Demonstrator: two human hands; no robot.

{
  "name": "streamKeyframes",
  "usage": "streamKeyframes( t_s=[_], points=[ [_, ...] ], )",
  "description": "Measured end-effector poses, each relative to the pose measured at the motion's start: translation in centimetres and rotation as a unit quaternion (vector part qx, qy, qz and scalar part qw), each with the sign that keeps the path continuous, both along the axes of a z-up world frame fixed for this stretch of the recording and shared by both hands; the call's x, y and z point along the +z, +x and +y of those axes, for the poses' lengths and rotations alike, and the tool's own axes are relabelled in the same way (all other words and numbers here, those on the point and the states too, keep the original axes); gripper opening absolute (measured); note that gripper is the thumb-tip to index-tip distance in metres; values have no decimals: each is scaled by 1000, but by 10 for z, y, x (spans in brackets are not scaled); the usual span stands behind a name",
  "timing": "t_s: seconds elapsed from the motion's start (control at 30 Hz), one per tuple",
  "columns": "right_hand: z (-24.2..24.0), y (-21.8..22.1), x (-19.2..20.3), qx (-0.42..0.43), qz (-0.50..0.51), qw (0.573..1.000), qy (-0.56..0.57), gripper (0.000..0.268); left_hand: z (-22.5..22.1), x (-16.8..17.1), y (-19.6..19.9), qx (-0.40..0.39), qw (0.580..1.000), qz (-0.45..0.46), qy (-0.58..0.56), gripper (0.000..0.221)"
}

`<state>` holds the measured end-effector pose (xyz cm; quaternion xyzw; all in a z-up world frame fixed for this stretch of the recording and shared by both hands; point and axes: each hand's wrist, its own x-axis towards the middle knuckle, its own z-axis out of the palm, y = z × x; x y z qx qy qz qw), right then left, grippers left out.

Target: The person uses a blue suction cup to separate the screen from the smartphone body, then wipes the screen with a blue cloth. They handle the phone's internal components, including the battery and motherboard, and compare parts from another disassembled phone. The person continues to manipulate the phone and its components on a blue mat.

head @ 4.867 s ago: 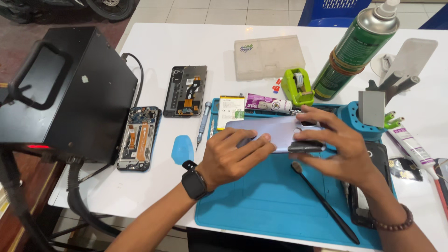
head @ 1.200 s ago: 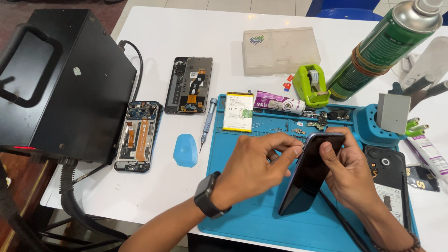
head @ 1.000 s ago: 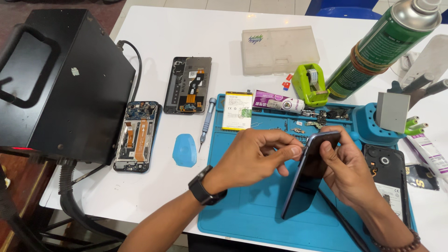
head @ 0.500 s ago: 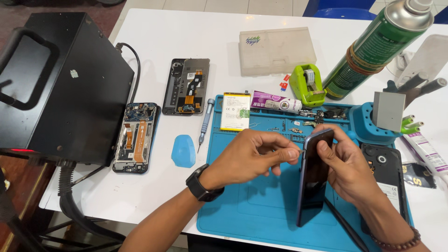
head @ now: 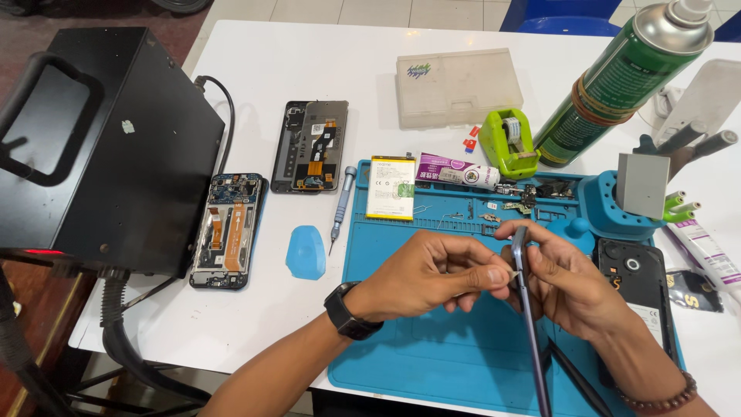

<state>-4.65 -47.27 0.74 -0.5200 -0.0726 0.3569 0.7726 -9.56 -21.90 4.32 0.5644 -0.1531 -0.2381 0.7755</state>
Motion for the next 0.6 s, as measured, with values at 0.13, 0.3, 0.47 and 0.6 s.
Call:
streamKeyframes(
  t_s=[0.13, 0.3, 0.47, 0.6],
  points=[
    [-1, 0, 1, 0, 7, 1000, 5, 59, -1, -3, 0, -7, 1000, 19, -19, 29],
    [2, -1, 6, -49, -13, 998, -41, 49, 0, -6, -2, 18, 994, 66, -80, 28],
    [9, -3, 12, -102, -52, 992, -59, 38, 30, -11, 13, 211, 959, 65, -177, 29],
    [14, -3, 12, -163, -91, 980, -69, 35, 54, -22, 32, 378, 915, -66, 127, 35]
  ],
)
